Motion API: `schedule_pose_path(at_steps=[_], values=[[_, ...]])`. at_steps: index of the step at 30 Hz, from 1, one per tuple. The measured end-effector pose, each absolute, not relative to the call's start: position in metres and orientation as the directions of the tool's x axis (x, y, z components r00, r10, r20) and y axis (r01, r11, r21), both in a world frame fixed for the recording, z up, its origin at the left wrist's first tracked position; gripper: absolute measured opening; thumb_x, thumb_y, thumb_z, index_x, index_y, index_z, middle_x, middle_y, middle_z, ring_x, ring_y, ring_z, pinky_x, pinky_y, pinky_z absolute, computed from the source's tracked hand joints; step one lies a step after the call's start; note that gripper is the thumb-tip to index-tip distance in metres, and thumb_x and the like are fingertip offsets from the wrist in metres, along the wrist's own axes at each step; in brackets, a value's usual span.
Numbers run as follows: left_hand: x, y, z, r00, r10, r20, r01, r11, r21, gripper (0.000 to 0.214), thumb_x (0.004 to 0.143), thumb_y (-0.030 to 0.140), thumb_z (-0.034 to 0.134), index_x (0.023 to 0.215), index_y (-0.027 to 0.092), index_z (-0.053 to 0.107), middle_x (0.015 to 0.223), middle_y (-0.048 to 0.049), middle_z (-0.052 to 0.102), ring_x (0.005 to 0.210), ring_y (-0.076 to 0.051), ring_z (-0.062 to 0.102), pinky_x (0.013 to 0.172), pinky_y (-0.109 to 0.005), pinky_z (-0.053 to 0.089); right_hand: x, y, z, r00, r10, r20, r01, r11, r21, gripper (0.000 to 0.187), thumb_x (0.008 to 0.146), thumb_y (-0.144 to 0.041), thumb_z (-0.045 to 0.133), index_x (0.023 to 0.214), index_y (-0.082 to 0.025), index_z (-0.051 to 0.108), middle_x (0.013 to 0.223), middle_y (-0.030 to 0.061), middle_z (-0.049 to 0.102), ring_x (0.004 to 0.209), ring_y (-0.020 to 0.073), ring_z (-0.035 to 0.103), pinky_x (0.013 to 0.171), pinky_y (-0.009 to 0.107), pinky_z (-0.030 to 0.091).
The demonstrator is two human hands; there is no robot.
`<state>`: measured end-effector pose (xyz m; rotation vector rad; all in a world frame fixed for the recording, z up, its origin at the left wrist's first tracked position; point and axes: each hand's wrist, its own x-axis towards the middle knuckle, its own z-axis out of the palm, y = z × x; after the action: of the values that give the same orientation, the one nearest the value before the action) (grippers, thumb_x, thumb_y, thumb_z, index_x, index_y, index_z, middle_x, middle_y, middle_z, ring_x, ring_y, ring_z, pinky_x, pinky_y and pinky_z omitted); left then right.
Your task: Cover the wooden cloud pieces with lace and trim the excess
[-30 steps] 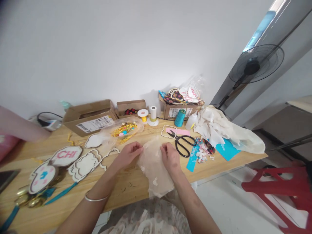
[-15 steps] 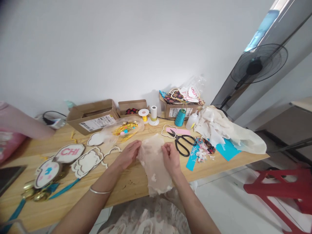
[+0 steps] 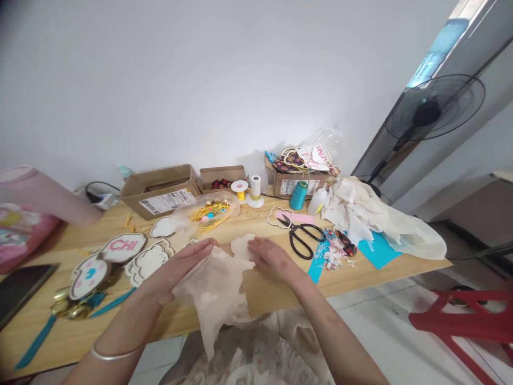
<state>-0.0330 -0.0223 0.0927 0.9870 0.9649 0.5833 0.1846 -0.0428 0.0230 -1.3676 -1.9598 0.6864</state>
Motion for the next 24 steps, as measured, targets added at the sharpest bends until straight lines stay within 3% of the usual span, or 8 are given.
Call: schedule_pose_path(at_steps=[3, 6, 8, 10, 13, 18, 21, 24], values=[[-0.036, -0.022, 0.093, 0.541, 0.732, -0.415, 0.085, 0.443, 0.892, 0.027, 0.07, 0.04, 0.062, 0.082, 0.017, 0.056, 0.075, 0.0007, 0.058, 0.065, -0.01, 0.053, 0.056, -0.019, 0.041, 0.173, -0.025, 0.038, -0.289, 0.936, 0.198, 0.484, 0.322, -0.814, 0.03, 0.084, -0.035, 0.039, 0.099, -0.021, 0.06, 0.104, 0.0073, 0.063, 0.105, 0.0197, 0.052, 0.091, 0.037, 0.038], [-0.033, -0.017, 0.096, 0.55, 0.771, -0.322, 0.188, 0.261, 0.947, 0.024, 0.073, 0.04, 0.057, 0.075, 0.017, 0.054, 0.064, 0.0035, 0.053, 0.055, -0.007, 0.047, 0.048, -0.016, 0.036, 0.158, -0.027, 0.066, -0.343, 0.921, 0.183, 0.333, 0.302, -0.894, 0.041, 0.086, -0.044, 0.029, 0.096, -0.019, 0.059, 0.095, 0.006, 0.064, 0.087, 0.0159, 0.058, 0.072, 0.027, 0.044], [-0.03, -0.015, 0.099, 0.514, 0.822, -0.245, 0.229, 0.144, 0.963, 0.025, 0.074, 0.041, 0.055, 0.071, 0.017, 0.051, 0.053, 0.0067, 0.046, 0.044, -0.005, 0.038, 0.04, -0.015, 0.028, 0.151, -0.034, 0.084, -0.4, 0.908, 0.125, 0.439, 0.309, -0.844, 0.038, 0.079, -0.05, 0.042, 0.076, -0.017, 0.06, 0.07, 0.0011, 0.06, 0.065, 0.0121, 0.054, 0.054, 0.021, 0.039], [-0.025, -0.018, 0.1, 0.458, 0.863, -0.214, 0.192, 0.139, 0.971, 0.026, 0.072, 0.044, 0.056, 0.077, 0.018, 0.05, 0.049, 0.0081, 0.043, 0.039, -0.004, 0.033, 0.036, -0.015, 0.023, 0.149, -0.04, 0.096, -0.354, 0.932, 0.078, 0.606, 0.292, -0.74, 0.04, 0.072, -0.052, 0.052, 0.055, -0.016, 0.05, 0.05, -0.0045, 0.044, 0.049, 0.0073, 0.039, 0.043, 0.019, 0.027], [-0.013, -0.033, 0.096, 0.504, 0.831, -0.236, 0.024, 0.259, 0.966, 0.037, 0.063, 0.044, 0.064, 0.088, 0.019, 0.053, 0.056, 0.0048, 0.052, 0.045, -0.007, 0.044, 0.041, -0.017, 0.032, 0.16, -0.043, 0.111, -0.241, 0.959, 0.148, 0.719, 0.279, -0.637, 0.047, 0.071, -0.051, 0.054, 0.045, -0.016, 0.035, 0.046, -0.0068, 0.026, 0.045, 0.0051, 0.025, 0.041, 0.021, 0.016], [-0.005, -0.061, 0.099, 0.737, 0.598, -0.315, -0.006, 0.472, 0.882, 0.037, 0.047, 0.046, 0.074, 0.057, 0.014, 0.058, 0.047, 0.0023, 0.052, 0.04, -0.007, 0.042, 0.041, -0.02, 0.034, 0.194, -0.051, 0.154, -0.114, 0.931, 0.348, 0.693, 0.325, -0.643, 0.039, 0.075, -0.043, 0.055, 0.049, -0.015, 0.044, 0.048, -0.0059, 0.029, 0.045, 0.0049, 0.027, 0.042, 0.02, 0.019], [-0.023, -0.054, 0.13, 0.577, 0.786, -0.222, -0.071, 0.319, 0.945, 0.033, 0.054, 0.044, 0.071, 0.049, 0.015, 0.057, 0.043, 0.0031, 0.05, 0.04, -0.006, 0.041, 0.041, -0.018, 0.033, 0.201, -0.065, 0.18, -0.081, 0.933, 0.351, 0.593, 0.328, -0.735, 0.024, 0.075, -0.039, 0.056, 0.068, -0.016, 0.061, 0.053, -0.0035, 0.046, 0.045, 0.0061, 0.037, 0.04, 0.019, 0.024], [-0.046, -0.034, 0.16, 0.448, 0.891, -0.069, -0.055, 0.105, 0.993, 0.023, 0.056, 0.034, 0.072, 0.054, 0.015, 0.06, 0.047, 0.0031, 0.052, 0.046, -0.007, 0.045, 0.045, -0.017, 0.035, 0.189, -0.073, 0.181, -0.021, 0.968, 0.25, 0.437, 0.234, -0.869, 0.026, 0.073, -0.042, 0.055, 0.077, -0.018, 0.063, 0.05, -0.0037, 0.047, 0.039, 0.0066, 0.037, 0.035, 0.018, 0.025]])
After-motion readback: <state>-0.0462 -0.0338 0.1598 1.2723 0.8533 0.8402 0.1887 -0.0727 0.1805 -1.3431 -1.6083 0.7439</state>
